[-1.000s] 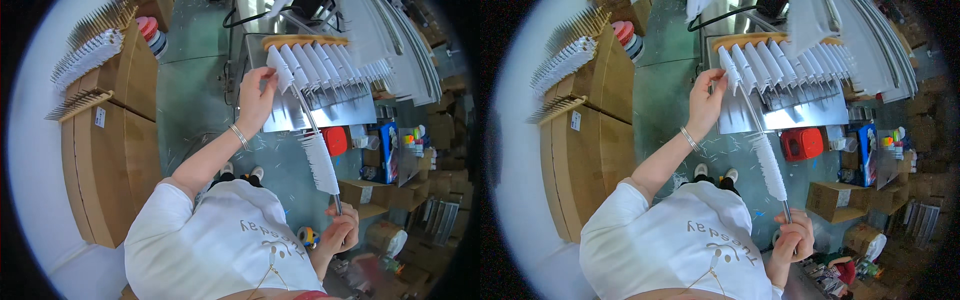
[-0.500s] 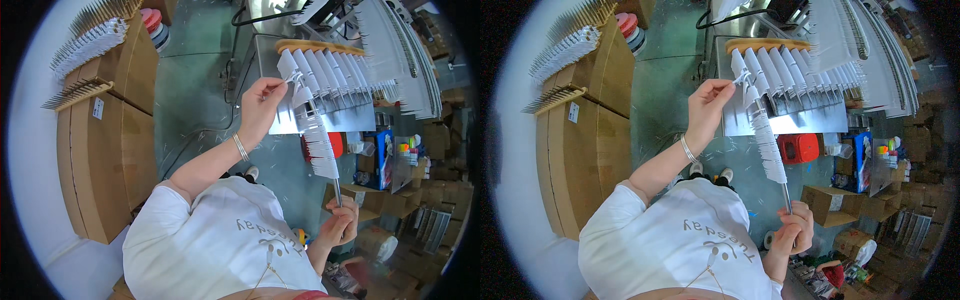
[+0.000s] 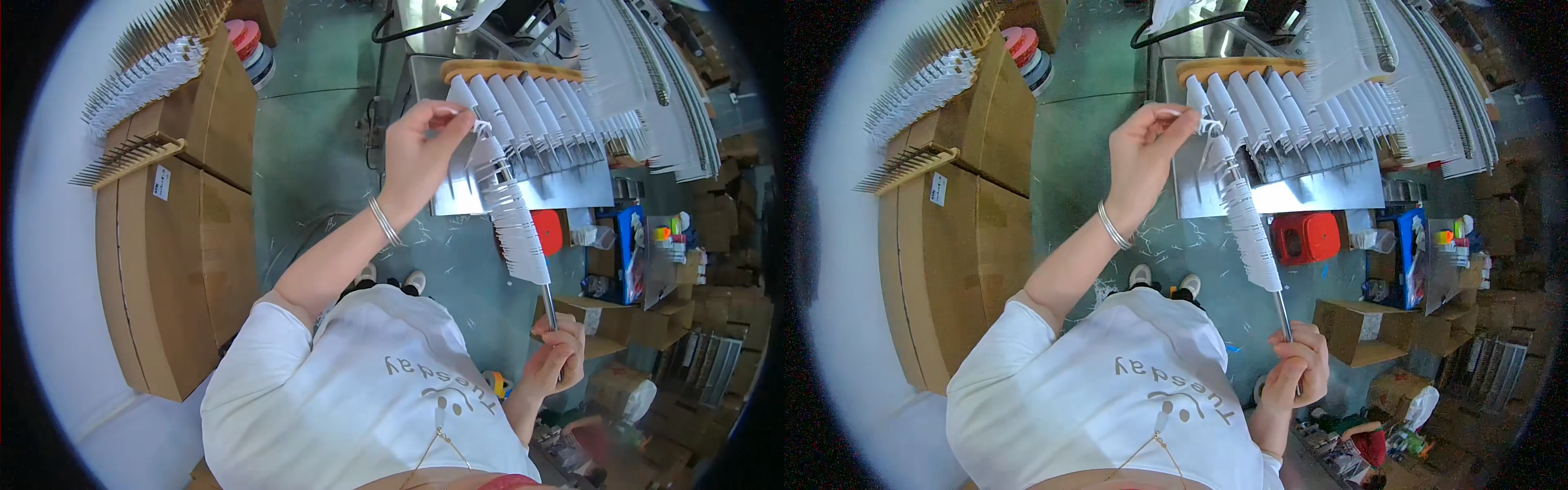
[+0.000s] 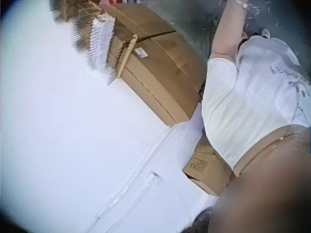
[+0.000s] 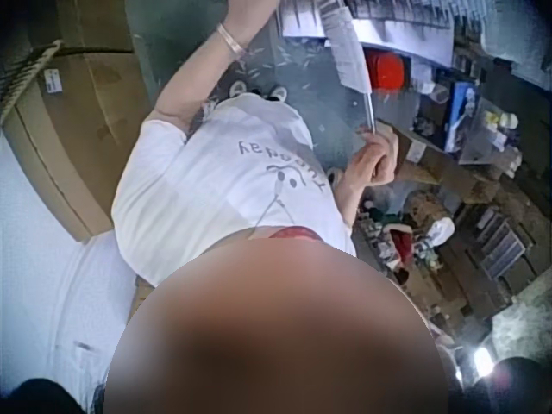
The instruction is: Placing and removing plastic tube components from an industrial rotating assembly machine.
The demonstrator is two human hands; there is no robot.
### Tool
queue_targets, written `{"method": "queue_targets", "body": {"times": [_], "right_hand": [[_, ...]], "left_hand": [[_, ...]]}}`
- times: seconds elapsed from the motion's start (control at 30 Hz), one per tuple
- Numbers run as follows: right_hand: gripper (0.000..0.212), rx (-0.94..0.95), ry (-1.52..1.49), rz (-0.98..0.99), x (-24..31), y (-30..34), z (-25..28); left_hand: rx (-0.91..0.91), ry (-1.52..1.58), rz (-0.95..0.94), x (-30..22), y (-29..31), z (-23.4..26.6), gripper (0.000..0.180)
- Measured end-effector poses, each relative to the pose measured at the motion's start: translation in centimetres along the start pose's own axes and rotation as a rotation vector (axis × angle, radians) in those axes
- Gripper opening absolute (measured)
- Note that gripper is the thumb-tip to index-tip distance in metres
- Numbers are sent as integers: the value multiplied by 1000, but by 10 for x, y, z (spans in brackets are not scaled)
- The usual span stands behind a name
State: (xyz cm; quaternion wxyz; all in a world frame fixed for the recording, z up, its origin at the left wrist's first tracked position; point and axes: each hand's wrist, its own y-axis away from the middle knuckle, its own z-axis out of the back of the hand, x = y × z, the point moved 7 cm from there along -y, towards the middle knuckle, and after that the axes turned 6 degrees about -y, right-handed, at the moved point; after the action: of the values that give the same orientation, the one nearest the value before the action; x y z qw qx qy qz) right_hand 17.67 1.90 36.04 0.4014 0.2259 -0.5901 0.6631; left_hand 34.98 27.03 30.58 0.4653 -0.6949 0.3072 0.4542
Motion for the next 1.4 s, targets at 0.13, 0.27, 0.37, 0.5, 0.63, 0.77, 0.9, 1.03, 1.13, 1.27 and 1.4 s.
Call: {"method": "queue_targets", "body": {"times": [0.13,0.27,0.37,0.5,0.63,0.77,0.9,1.03,1.13,1.27,1.4], "right_hand": [[38,3,5,-10,0,-1,-1],[37,2,3,-10,-2,0,1],[36,4,-22,-4,-4,1,3],[35,16,-13,-6,-5,0,3],[36,11,-30,-4,-1,-4,0],[35,2,-40,-3,0,-7,-3],[34,15,7,6,-1,-10,-8],[32,20,39,29,-3,-17,-16],[31,63,94,51,-2,-24,-26],[19,15,33,-4,-14,-34,-38],[20,-16,39,18,-18,-35,-33]], "left_hand": [[34,17,22,-11,-12,-4,12],[73,-241,-248,-33,-21,-12,13],[162,-58,-110,-16,-27,-17,13],[136,-128,-62,-16,-28,-14,13],[8,101,126,0,1,-3,17],[-191,267,253,42,30,11,23],[-119,202,261,67,0,8,30],[-40,330,288,71,-18,-12,32],[-18,314,280,77,-22,-14,30],[-2,159,244,68,-15,-9,26],[93,-42,167,32,29,-18,20]]}}
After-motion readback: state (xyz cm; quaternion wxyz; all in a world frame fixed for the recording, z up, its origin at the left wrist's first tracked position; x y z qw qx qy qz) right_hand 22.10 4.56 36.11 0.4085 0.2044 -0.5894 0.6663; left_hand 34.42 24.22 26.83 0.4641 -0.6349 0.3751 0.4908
